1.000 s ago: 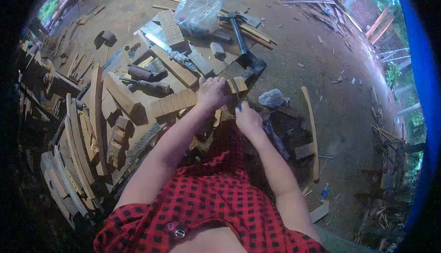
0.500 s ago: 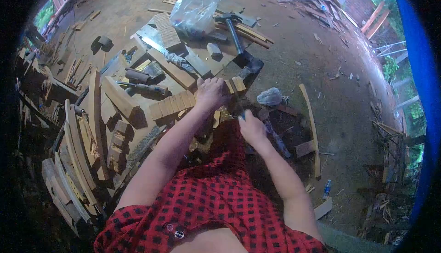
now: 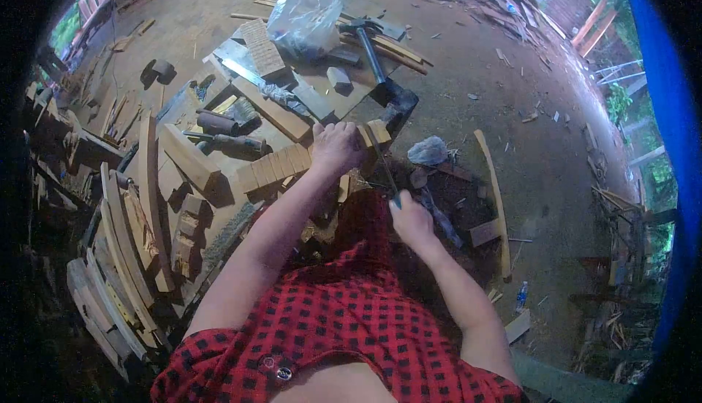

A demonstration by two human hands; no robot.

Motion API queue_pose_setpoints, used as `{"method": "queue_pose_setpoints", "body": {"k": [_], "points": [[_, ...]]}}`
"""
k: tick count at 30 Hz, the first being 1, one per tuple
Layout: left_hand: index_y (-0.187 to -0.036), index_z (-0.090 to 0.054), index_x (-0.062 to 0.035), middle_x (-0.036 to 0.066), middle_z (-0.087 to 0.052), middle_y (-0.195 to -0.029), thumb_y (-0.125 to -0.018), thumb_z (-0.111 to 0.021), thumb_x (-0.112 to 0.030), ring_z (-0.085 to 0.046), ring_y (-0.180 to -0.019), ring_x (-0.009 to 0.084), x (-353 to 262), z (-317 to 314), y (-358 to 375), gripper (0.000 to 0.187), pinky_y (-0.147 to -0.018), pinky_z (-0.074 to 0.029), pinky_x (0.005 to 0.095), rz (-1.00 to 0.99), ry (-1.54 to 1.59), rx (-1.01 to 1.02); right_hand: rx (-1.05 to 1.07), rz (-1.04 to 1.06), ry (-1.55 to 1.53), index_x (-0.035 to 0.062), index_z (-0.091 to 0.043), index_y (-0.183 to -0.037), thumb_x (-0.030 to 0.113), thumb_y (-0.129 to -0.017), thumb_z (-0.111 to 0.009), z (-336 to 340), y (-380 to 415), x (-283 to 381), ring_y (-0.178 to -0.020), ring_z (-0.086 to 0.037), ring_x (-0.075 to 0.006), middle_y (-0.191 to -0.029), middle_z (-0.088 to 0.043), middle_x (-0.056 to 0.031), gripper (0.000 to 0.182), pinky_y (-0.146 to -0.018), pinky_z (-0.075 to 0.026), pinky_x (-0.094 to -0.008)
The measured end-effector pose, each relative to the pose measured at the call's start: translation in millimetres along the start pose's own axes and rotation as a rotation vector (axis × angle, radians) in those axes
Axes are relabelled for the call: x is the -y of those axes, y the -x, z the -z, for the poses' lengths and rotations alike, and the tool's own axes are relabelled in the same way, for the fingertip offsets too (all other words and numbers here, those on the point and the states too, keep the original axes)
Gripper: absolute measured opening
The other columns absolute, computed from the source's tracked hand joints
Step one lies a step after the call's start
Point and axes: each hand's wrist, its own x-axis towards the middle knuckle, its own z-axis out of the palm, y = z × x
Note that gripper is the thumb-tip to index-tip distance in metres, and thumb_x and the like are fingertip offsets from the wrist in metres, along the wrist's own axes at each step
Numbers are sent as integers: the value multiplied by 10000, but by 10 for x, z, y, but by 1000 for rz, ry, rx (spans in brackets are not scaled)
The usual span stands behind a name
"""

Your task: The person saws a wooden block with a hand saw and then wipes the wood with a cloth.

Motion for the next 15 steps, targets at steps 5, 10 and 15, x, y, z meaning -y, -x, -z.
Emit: {"method": "queue_pose_setpoints", "body": {"k": [5,10,15], "points": [[-918,-555,-95,85,-596,-888,-672,-672,-384,-551,-929,256,-6,13,19,397,-876,-302,427,-9,-22,-20,-105,90,-6,32,-451,-958,299,-895,-457,-31,-633,343,-803,-568,-464,-802,-599,-269,275,-704,-421,-545],[-930,-553,-99,77,-594,-900,-663,-681,-407,-550,-924,257,14,-40,16,427,-877,-303,426,2,3,-27,11,19,48,36,-428,-966,311,-896,-456,34,-22,146,-797,-573,-460,-802,-599,-268,285,-708,-422,-556],[-941,-554,-102,73,-591,-926,-667,-677,-398,-547,-936,252,2,4,7,422,-886,-303,422,-10,9,-14,11,21,69,38,-424,-973,318,-896,-459,35,148,-131,-799,-576,-468,-828,-604,-270,292,-711,-429,-555]]}}
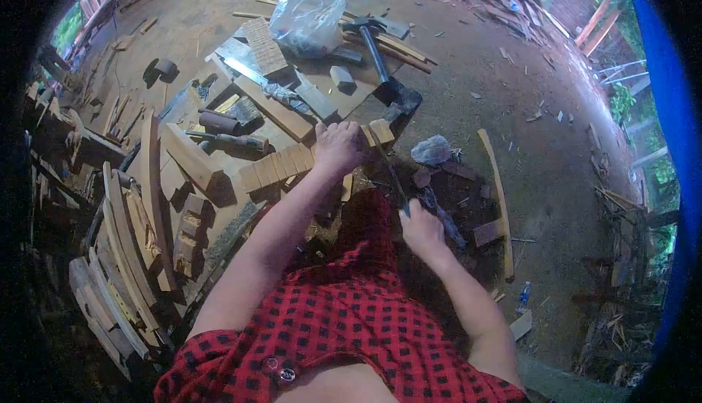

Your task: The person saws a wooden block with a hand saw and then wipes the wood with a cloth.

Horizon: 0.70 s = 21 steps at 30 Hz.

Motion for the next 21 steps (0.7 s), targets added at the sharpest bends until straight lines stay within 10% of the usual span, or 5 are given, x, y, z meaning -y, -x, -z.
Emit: {"method": "queue_pose_setpoints", "body": {"k": [21], "points": [[-912,-560,-98,66,-591,-889,-659,-666,-317,-555,-927,252,-30,7,0,351,-886,-313,443,54,-30,27,-85,43,-58,29,-434,-950,303,-890,-467,-3,-811,466,-819,-578,-456,-806,-606,-262,282,-721,-425,-541]]}}
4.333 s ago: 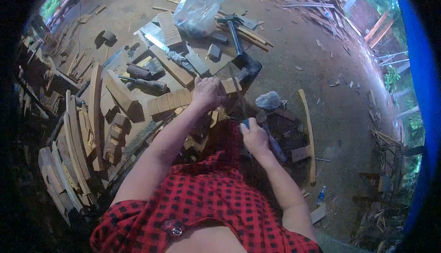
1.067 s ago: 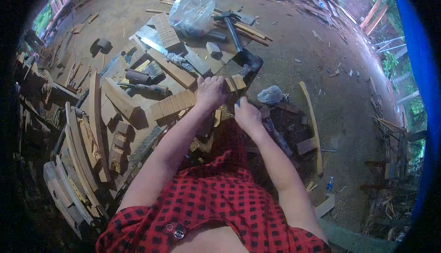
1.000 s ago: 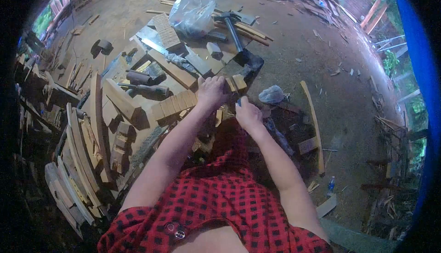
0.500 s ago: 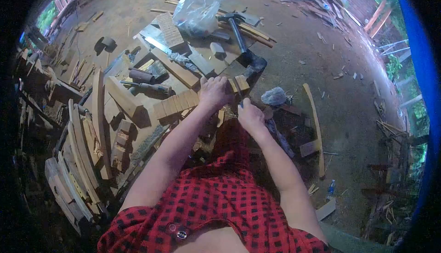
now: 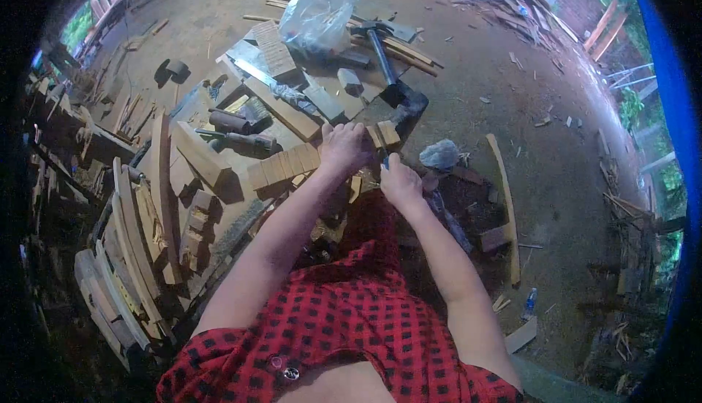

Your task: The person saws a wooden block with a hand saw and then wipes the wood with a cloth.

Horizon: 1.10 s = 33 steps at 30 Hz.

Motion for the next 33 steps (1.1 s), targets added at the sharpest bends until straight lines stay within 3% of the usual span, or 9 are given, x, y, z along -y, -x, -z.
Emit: {"method": "queue_pose_setpoints", "body": {"k": [9,16,25,33], "points": [[-886,-570,-101,89,-593,-902,-686,-649,-314,-541,-963,251,40,-30,-22,302,-901,-302,440,-16,42,-13,62,-19,56,40,-434,-946,291,-891,-477,34,975,-455,-757,-588,-441,-765,-603,-259,260,-681,-438,-541],[-910,-566,-99,83,-591,-917,-666,-668,-326,-543,-958,256,-5,48,7,349,-905,-295,440,-7,43,12,-46,61,20,41,-437,-957,285,-888,-479,-80,7,-72,-756,-585,-449,-770,-607,-252,257,-678,-435,-546],[-923,-554,-104,73,-587,-909,-664,-685,-341,-544,-953,256,11,53,-7,375,-902,-302,448,-18,21,20,65,-57,58,47,-435,-949,294,-882,-486,56,984,-470,-795,-579,-447,-807,-604,-260,261,-700,-429,-548],[-918,-563,-102,60,-591,-905,-668,-687,-357,-548,-946,251,12,34,10,377,-894,-308,439,-52,-1,-2,-31,40,1,27,-436,-950,289,-887,-473,-58,22,-68,-785,-580,-453,-792,-603,-263,272,-703,-430,-545]]}}
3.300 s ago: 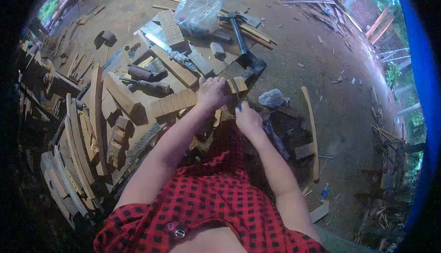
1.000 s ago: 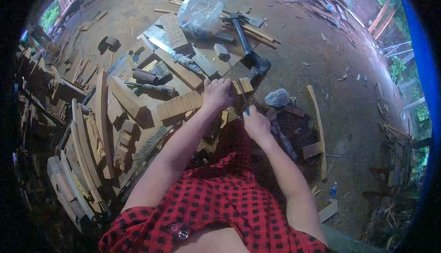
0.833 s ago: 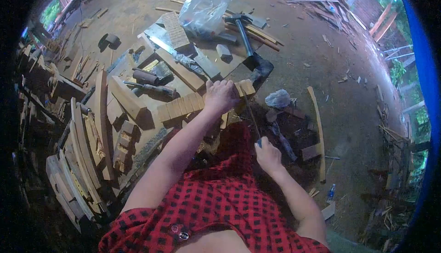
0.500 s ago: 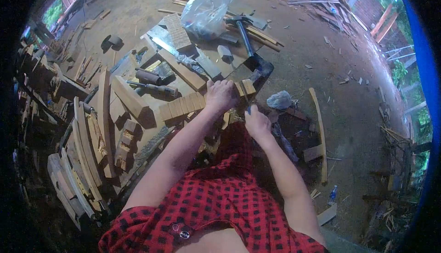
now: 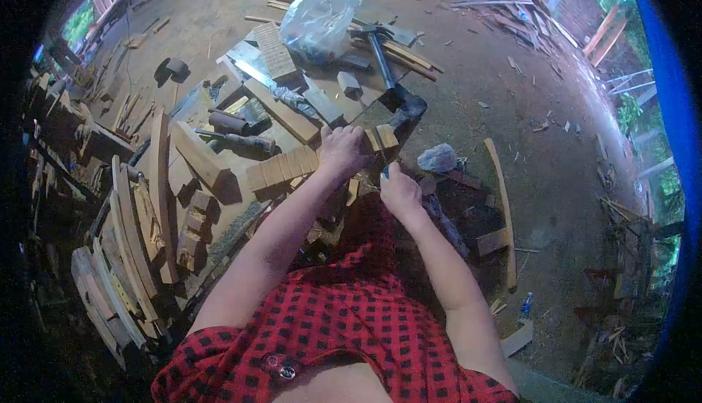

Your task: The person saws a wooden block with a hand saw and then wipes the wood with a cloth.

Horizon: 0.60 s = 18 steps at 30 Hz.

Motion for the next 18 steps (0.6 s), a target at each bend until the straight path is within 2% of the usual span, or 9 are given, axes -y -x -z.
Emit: {"method": "queue_pose_setpoints", "body": {"k": [8,11,15,18], "points": [[-910,-571,-102,68,-596,-908,-679,-668,-351,-556,-930,248,30,-85,-31,353,-882,-314,427,18,36,-31,155,-143,89,41,-427,-963,305,-892,-467,174,1016,-317,-796,-581,-453,-806,-603,-256,276,-701,-433,-548],[-902,-571,-104,67,-597,-910,-670,-675,-341,-556,-929,247,3,-13,-28,348,-879,-317,429,18,16,12,110,-48,24,44,-429,-967,307,-893,-467,183,671,-233,-805,-582,-448,-801,-606,-246,276,-706,-438,-543],[-899,-571,-105,68,-596,-914,-657,-683,-353,-554,-931,246,14,-54,-13,363,-877,-320,429,18,23,-35,26,7,44,44,-429,-963,296,-894,-463,37,12,-11,-796,-582,-446,-802,-608,-250,263,-700,-437,-538],[-907,-568,-105,72,-592,-913,-653,-689,-361,-552,-936,248,5,-6,-5,380,-880,-319,430,14,31,-17,23,8,29,43,-429,-959,292,-892,-464,38,82,-22,-784,-580,-450,-806,-608,-256,261,-695,-434,-542]]}}
